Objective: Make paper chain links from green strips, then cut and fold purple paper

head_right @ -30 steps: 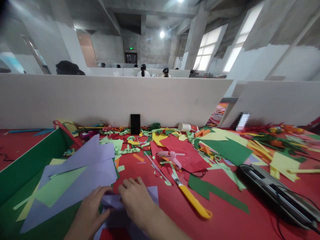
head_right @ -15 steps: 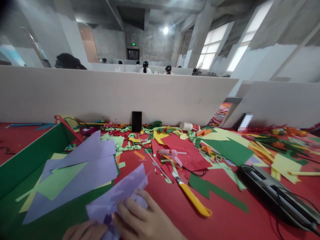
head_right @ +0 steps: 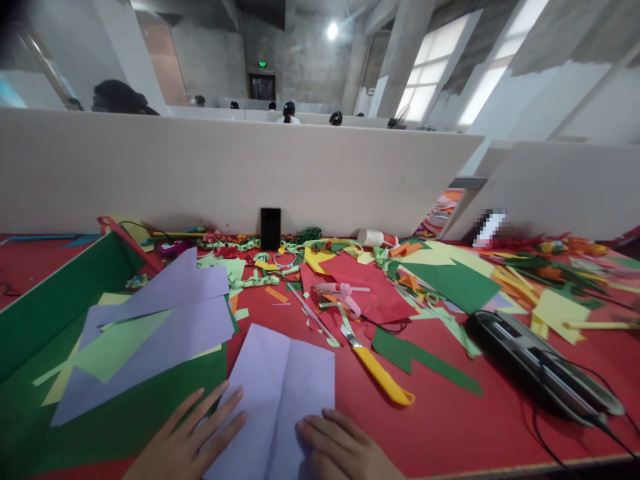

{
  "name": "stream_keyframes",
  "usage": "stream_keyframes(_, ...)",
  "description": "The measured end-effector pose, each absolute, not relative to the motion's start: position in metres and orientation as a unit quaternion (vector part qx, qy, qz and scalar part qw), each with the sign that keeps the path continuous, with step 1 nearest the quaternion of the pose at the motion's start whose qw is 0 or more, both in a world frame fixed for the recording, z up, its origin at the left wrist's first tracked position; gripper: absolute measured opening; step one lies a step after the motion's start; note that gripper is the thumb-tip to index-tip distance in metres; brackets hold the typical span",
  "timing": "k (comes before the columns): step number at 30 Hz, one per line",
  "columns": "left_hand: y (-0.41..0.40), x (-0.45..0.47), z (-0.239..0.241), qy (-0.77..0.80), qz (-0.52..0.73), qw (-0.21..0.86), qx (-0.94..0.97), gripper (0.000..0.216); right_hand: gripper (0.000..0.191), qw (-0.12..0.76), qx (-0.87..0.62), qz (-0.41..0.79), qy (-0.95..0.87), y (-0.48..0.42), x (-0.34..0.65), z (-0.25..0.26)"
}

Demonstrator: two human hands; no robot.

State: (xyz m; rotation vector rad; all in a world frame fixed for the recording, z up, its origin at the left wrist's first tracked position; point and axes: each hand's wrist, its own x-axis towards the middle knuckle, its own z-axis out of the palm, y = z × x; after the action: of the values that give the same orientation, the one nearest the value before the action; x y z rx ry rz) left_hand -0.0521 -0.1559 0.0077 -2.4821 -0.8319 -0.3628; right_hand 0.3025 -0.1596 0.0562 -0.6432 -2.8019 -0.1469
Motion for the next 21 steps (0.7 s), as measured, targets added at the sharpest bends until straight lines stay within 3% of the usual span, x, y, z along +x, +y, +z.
stream_keyframes(3, -0.150, -0.051, 0.011, -0.267, -0.113, 0.193, -0.937, 0.045, 0.031, 0.091, -0.225, -0.040, -0.969, -0.161, 0.307, 0.051)
stream_keyframes(8, -0.131, -0.057, 0.029, -0.212, -0.025, 0.029, -0.976, 0.073, 0.073, 0.004, -0.269, 0.058, -0.961, -0.155, 0.311, 0.056)
stream_keyframes(12, -0.120, -0.063, 0.040, -0.206, -0.006, -0.021, -0.978, 0.083, 0.070, 0.015, -0.267, 0.121, -0.956, -0.153, 0.320, 0.054)
stream_keyframes(18, -0.113, -0.046, 0.033, -0.164, -0.091, 0.038, -0.981, 0.055, 0.064, 0.040, -0.306, 0.196, -0.931, -0.150, 0.327, 0.048)
stream_keyframes(21, -0.111, -0.041, 0.031, -0.162, -0.116, 0.011, -0.980, 0.049, 0.058, 0.051, -0.330, 0.236, -0.913, -0.148, 0.329, 0.050)
